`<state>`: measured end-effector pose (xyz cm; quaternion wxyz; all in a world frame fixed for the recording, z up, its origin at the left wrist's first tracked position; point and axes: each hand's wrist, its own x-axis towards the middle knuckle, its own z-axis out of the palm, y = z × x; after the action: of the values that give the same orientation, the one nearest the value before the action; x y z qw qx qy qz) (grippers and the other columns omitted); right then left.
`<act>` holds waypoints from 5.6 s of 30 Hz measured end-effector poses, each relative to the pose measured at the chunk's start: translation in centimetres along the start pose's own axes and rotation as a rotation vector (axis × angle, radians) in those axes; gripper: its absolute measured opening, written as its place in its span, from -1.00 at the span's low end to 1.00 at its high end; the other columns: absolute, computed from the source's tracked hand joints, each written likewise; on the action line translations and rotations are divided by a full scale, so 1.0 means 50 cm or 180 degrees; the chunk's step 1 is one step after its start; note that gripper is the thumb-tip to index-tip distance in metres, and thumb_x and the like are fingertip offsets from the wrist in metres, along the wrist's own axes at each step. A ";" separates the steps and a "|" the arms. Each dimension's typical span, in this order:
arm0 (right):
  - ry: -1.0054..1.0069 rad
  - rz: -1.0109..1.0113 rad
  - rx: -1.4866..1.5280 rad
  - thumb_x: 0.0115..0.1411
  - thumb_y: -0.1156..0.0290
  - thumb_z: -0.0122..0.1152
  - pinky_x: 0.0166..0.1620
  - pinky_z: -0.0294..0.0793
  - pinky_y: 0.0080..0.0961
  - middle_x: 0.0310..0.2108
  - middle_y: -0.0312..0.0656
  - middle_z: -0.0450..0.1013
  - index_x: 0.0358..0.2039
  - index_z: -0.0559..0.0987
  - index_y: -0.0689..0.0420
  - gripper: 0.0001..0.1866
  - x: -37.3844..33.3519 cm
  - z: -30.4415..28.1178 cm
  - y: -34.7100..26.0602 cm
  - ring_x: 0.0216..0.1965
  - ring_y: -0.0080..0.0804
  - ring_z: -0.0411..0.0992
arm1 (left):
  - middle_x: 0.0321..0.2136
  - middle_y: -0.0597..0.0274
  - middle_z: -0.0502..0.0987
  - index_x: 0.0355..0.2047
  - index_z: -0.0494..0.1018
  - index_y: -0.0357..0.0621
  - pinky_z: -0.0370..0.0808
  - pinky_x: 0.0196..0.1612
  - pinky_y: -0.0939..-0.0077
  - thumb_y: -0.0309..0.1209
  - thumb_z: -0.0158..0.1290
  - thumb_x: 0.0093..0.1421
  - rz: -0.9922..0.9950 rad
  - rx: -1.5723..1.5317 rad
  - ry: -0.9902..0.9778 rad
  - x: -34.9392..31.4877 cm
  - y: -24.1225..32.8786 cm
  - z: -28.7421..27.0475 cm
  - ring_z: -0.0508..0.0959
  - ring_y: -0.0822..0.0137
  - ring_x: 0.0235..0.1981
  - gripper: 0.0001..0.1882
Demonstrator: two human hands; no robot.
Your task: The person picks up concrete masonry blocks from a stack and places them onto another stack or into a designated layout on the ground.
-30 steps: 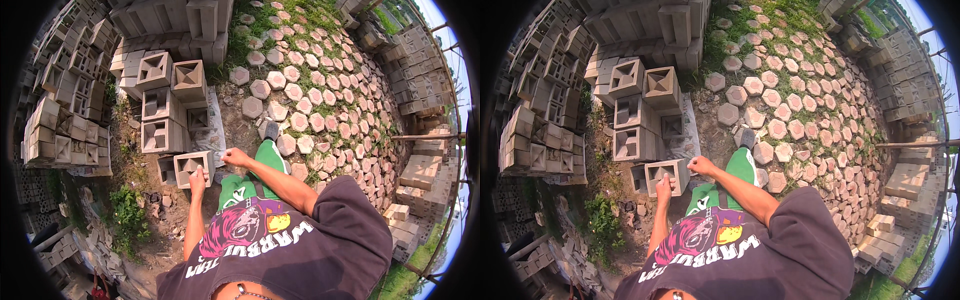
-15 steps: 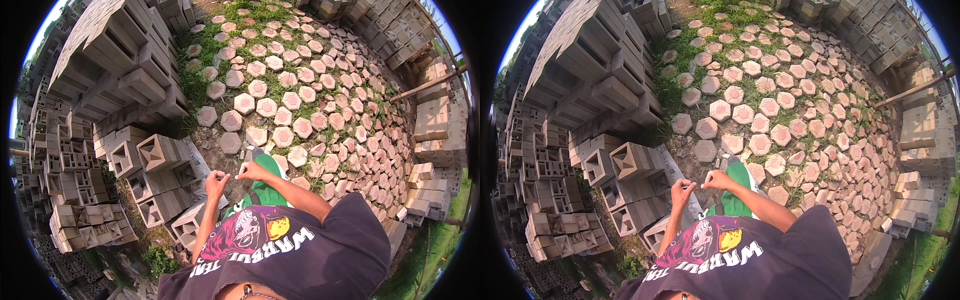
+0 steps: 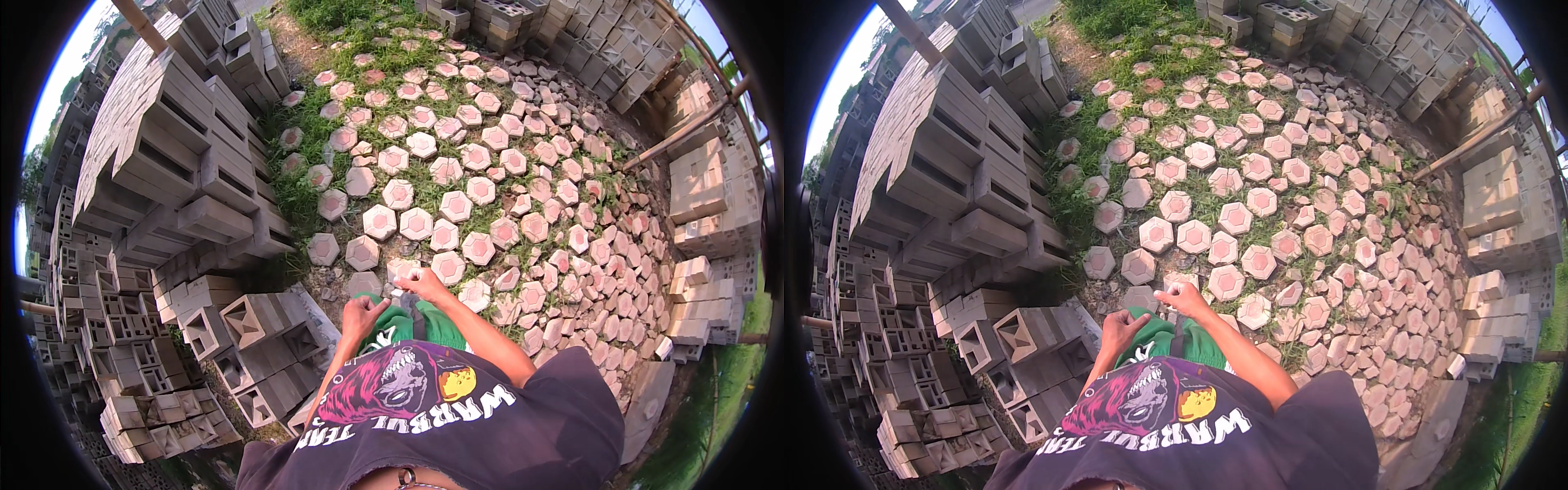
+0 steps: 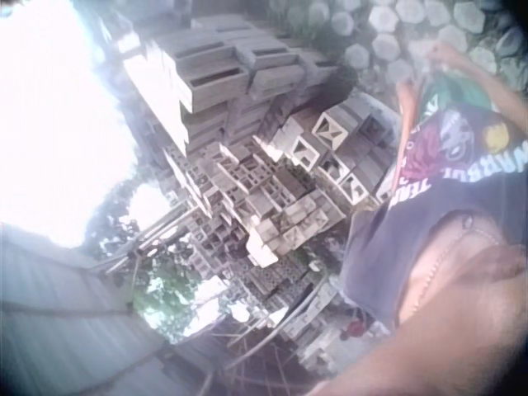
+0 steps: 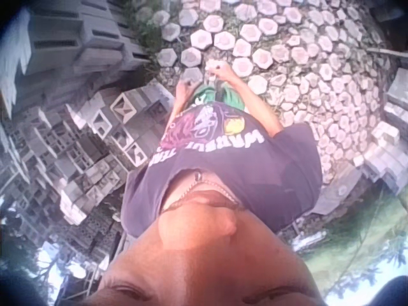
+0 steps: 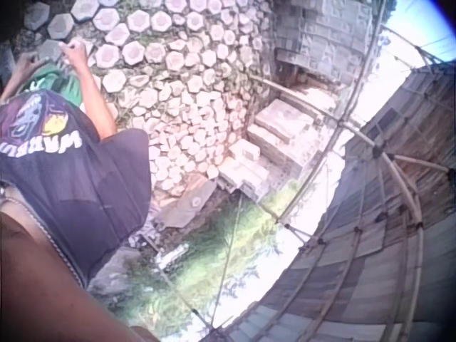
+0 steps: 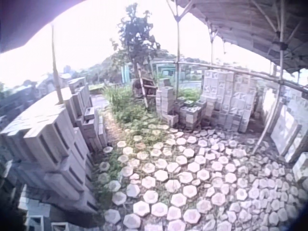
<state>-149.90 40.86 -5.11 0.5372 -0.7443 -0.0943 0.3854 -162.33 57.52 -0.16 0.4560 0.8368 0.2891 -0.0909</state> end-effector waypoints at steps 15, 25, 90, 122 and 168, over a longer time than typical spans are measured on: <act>0.1181 0.0047 0.1401 0.17 0.24 0.13 -0.39 0.39 -0.59 -0.56 -0.29 0.46 -0.47 0.51 0.22 -0.73 0.328 -0.143 -0.065 -0.52 -0.58 0.39 | -0.59 0.01 0.52 -0.46 0.49 -0.29 0.42 -0.35 0.33 -0.17 -0.27 0.31 0.1311 0.0252 -0.1388 0.555 0.220 -0.091 0.54 0.13 -0.49 -0.53; 0.2225 0.0079 0.1367 -0.06 0.28 0.39 -0.45 0.33 -0.63 -0.58 -0.35 0.40 -0.53 0.47 0.17 -0.72 0.489 -0.217 -0.247 -0.54 -0.65 0.31 | -0.21 -0.03 0.54 0.00 0.36 -0.34 0.36 0.00 0.35 -0.11 -0.58 0.32 0.1498 0.0302 -0.2718 0.917 0.402 -0.160 0.52 0.12 -0.15 -0.36; 0.2581 0.0418 0.0603 0.10 -0.09 0.10 -0.50 0.33 -0.41 -0.74 -0.13 0.39 -0.65 0.53 0.26 -0.43 1.246 -2.425 -0.194 -0.64 -0.44 0.37 | -0.77 0.35 0.37 -0.68 0.36 -0.22 0.30 -0.59 0.57 -0.17 0.25 0.01 0.1426 0.0418 -0.2009 2.041 1.897 1.137 0.31 0.56 -0.68 -0.58; 0.3058 0.2517 0.2782 0.25 0.28 0.04 -0.22 0.49 -0.54 -0.36 -0.19 0.44 -0.18 0.43 0.23 -0.72 1.449 -3.579 0.063 -0.34 -0.47 0.44 | -0.27 0.21 0.48 -0.20 0.38 -0.28 0.35 -0.11 0.58 -0.36 -0.10 0.29 -0.0843 -0.0979 -0.2109 2.645 2.674 1.999 0.44 0.47 -0.23 -0.78; 0.3494 0.2219 0.2014 -0.16 0.31 0.39 -0.11 0.44 -0.28 -0.14 -0.06 0.42 -0.09 0.40 0.31 -0.38 1.847 -5.187 1.015 -0.19 -0.20 0.44 | -0.16 0.10 0.41 0.02 0.13 -0.25 0.31 0.01 0.41 -0.50 0.14 -0.08 -0.1344 -0.2124 -0.0241 2.945 3.050 3.763 0.41 0.24 -0.11 -0.36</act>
<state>74.52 -117.07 -60.41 0.5427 -0.6261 0.5481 0.1138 65.31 -100.52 -59.79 0.6845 0.5609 0.4514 -0.1145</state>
